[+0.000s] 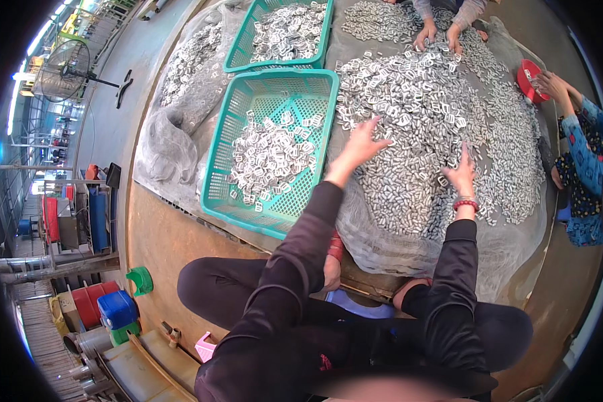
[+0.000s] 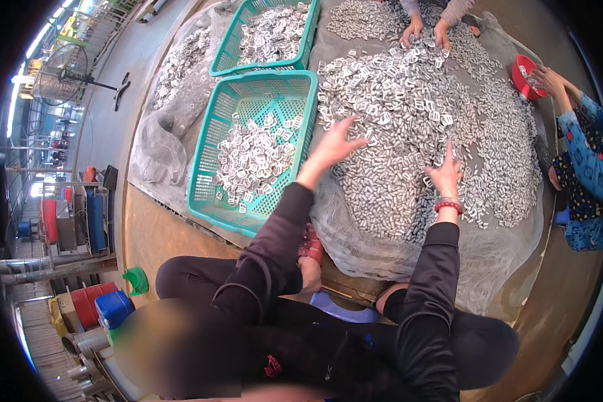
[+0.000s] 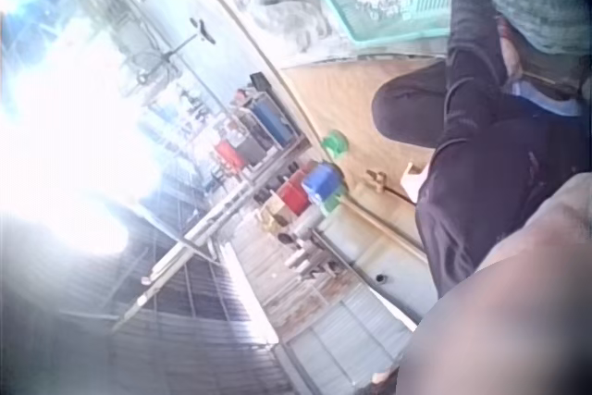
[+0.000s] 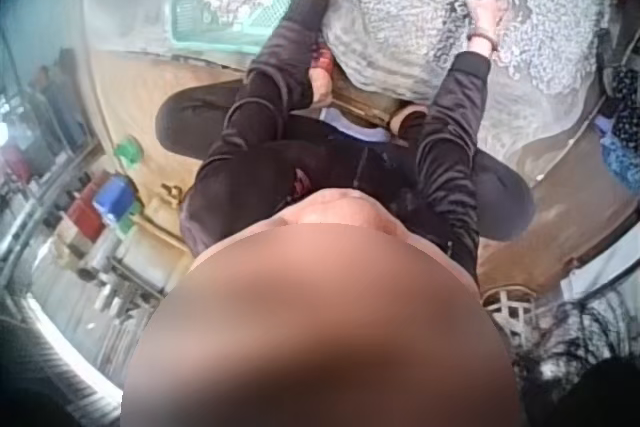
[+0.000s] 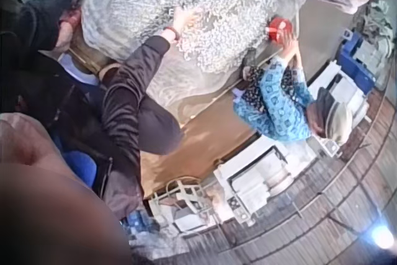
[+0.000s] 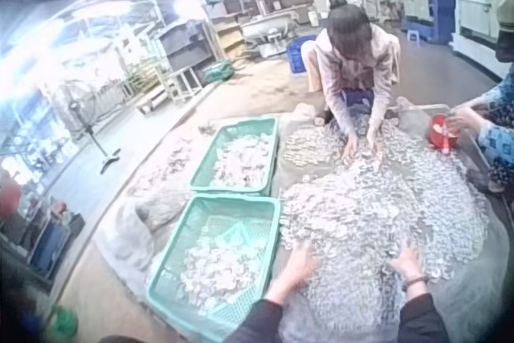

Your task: The person sits cross-legged and sorts small silver metal parts from a large pile on a tarp, placing selected pieces into green plastic baskets. The person handles the parts by hand, picking them up and moving them between the pile and the baskets.

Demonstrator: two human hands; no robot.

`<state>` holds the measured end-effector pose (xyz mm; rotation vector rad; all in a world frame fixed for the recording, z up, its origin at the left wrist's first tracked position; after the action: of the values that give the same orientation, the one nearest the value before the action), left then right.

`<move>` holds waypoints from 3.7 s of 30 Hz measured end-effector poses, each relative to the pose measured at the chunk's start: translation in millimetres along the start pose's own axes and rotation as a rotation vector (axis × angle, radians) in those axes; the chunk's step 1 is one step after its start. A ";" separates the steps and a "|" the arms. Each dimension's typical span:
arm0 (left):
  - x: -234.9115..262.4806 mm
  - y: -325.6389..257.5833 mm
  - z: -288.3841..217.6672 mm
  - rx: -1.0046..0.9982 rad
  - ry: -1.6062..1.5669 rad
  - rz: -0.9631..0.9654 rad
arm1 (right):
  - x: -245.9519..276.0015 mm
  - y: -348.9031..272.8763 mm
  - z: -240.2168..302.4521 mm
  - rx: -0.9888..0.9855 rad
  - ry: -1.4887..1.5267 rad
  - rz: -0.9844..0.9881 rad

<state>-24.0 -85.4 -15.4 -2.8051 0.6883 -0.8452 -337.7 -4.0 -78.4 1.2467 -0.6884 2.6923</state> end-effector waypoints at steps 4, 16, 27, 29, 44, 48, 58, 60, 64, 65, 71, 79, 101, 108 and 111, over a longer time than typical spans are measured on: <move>-48.9 23.9 -1.7 -0.191 0.205 -0.269 | -36.7 -9.5 20.4 0.081 -0.024 -0.050; -115.8 -61.4 -60.9 -0.290 -0.323 0.014 | -81.9 -47.4 24.2 0.126 0.799 0.167; -28.2 -102.8 -114.3 -0.386 -0.009 -0.302 | -31.9 -114.6 131.3 0.204 1.279 0.324; -29.1 -101.1 -103.3 -0.307 -0.010 -0.248 | -30.1 -123.9 135.2 0.238 1.211 0.344; -23.7 -113.2 -97.2 -0.147 -0.660 0.113 | -46.8 -150.2 150.9 0.202 1.733 0.762; -12.9 -119.9 -123.5 -0.290 -0.349 -0.009 | -45.3 -137.4 131.8 0.121 1.672 0.618; -3.4 -143.9 -177.4 -0.571 0.134 -0.081 | -38.9 -148.7 138.0 0.152 1.580 0.751; -9.3 -141.1 -173.4 -0.547 0.221 -0.069 | -43.0 -148.6 135.7 0.133 1.642 0.759; -22.3 -125.4 -148.9 -0.456 0.377 0.001 | -60.8 -142.6 114.9 -0.008 1.656 0.556; -25.5 -122.3 -142.4 -0.462 0.376 0.032 | -64.8 -141.8 110.8 -0.016 1.616 0.493; -34.8 -104.5 -76.3 -0.160 -0.067 0.172 | -76.9 -139.9 97.0 -0.021 1.452 0.188; -57.0 -97.3 -96.9 -0.533 0.259 0.233 | -96.3 -134.2 92.9 -0.066 1.503 0.640; -38.1 -22.7 20.5 0.078 -1.583 0.157 | -8.6 -71.4 -35.8 0.008 1.781 0.140; 43.1 53.6 48.6 -0.212 0.298 -0.593 | 3.4 -12.3 -47.7 -0.010 0.228 -0.344; 29.0 75.1 68.2 -0.134 0.345 -0.500 | -25.8 -11.5 -19.6 -0.001 -0.007 -0.249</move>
<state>5.9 -165.7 -76.8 -3.0311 0.0611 -1.4359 -331.3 17.4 -104.5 1.2507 -0.4983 2.4859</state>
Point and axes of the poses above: each hand's wrist, its own y-axis towards the middle knuckle, its own x-axis out of the back of the hand, z = x × y, the point moved 9 cm from there along y, towards the middle knuckle, and after that the axes turned 9 degrees about z, right-handed, at the moved point
